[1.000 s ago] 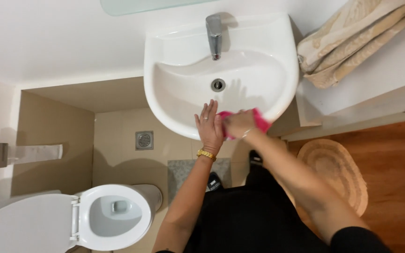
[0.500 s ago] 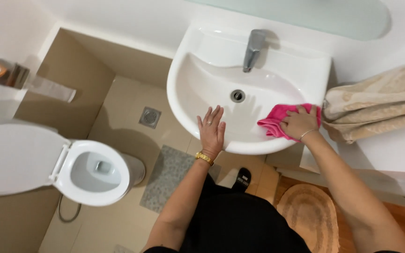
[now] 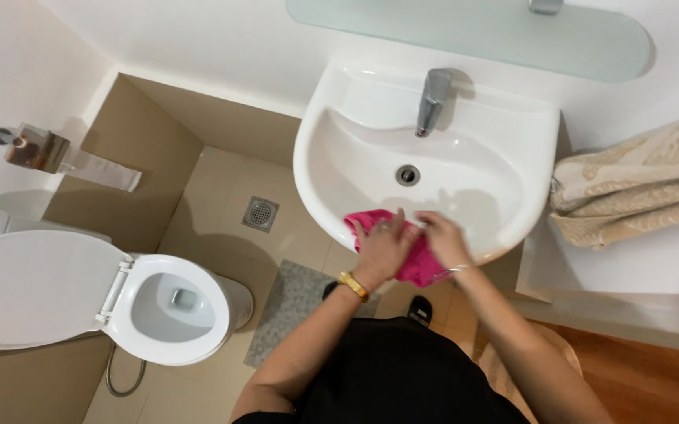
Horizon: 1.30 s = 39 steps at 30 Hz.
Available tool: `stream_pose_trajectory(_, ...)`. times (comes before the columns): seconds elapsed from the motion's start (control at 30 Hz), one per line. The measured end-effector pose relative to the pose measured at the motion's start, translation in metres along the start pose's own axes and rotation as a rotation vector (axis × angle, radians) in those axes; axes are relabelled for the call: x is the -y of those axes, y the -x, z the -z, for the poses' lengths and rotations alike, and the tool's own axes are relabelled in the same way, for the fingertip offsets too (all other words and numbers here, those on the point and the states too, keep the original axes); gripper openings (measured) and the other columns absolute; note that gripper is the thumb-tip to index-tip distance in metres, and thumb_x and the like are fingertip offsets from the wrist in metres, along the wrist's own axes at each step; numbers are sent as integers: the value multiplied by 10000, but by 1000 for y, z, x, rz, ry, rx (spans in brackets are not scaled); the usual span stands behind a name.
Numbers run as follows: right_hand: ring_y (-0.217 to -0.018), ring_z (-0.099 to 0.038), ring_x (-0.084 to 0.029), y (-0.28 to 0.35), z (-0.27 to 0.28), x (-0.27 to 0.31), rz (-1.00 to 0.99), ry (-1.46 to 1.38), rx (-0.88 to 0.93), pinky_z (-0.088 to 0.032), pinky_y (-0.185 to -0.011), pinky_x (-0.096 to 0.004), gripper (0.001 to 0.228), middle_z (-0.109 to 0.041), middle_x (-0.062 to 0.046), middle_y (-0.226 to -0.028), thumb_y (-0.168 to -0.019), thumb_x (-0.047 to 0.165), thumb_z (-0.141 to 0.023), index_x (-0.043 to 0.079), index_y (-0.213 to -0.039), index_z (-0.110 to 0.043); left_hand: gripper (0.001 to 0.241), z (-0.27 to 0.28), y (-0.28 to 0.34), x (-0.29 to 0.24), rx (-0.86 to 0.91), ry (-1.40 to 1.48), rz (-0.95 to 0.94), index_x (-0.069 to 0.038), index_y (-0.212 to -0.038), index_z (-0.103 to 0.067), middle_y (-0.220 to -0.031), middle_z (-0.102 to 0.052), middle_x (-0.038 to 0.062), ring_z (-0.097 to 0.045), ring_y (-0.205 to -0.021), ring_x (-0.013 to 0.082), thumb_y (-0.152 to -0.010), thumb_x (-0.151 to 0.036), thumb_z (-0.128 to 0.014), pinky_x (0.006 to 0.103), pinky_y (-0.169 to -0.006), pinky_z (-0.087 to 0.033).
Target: The person wipes the sink basin, faucet, and glass shelf with a pink cloth. They then move to the toilet, wiping the seat, lid, and tank, and finally clean the adjacent wall tiles.
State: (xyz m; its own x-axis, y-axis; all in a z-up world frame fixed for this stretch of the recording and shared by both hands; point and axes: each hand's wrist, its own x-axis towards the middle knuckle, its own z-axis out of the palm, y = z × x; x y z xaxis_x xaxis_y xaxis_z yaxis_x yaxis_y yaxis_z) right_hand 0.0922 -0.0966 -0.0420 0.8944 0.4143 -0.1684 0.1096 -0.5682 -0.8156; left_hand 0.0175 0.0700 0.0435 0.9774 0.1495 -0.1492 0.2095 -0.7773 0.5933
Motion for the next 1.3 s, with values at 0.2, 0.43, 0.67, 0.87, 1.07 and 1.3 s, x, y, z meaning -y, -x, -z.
stream_pose_trajectory(0.2, -1451, -491, -358, -21, 65, -146, -57, 677, -313, -225, -1092, -764, 334, -650, -16, -1479, -1052, 474, -548, 335, -1303, -718, 866, -20, 10, 5, 102, -423, -261, -167, -1512, -503, -1290, -710, 77, -625, -1241, 316, -878, -750, -408, 798, -1168, -92)
stream_pose_trajectory(0.43, -1657, -21, -235, 4, 74, -28, -458, 483, -169, 14, -1137, -801, 603, -508, -54, -1585, -1050, 517, -329, 138, -1217, -768, 616, 42, -19, 90, 86, -522, -290, -325, -1375, -608, -1400, -630, -26, -429, -1420, 335, -960, -678, -321, 858, -1127, 36)
stream_pose_trajectory(0.67, -1637, -142, -282, 5, 61, -49, -427, 658, -249, -158, -1112, -743, 579, -553, -79, -1584, -1096, 606, -350, 219, -1303, -727, 489, 83, -66, 124, 64, -640, -21, -369, -1393, -642, -1623, -442, -47, -126, -1583, 373, -974, -593, -524, 807, -1140, 12)
stream_pose_trajectory(0.87, -1637, -165, -267, 2, 60, -56, -409, 707, -273, -178, -1119, -714, 498, -594, -76, -1550, -1101, 582, -433, 233, -1293, -733, 413, -60, -30, 60, 127, -381, -446, -374, -1253, -694, -1248, -737, -80, -651, -1211, 236, -891, -523, -563, 693, -1142, -247)
stream_pose_trajectory(1.07, -1640, -156, -266, 2, 59, -62, -410, 703, -266, -147, -1123, -715, 490, -591, -85, -1551, -1104, 553, -424, 223, -1301, -728, 508, -13, -12, 69, 189, -281, -517, -323, -1447, -563, -1468, -621, 1, -529, -1409, 324, -1013, -562, -449, 722, -1204, -167)
stream_pose_trajectory(1.3, -1630, -151, -263, 2, 61, -55, -424, 694, -264, -197, -1113, -704, 499, -584, -75, -1547, -1086, 576, -429, 227, -1296, -719, 402, 65, -51, 162, -102, -316, -255, -334, -1379, -645, -1500, -584, -87, -332, -1527, 273, -1019, -475, -539, 710, -1179, -203)
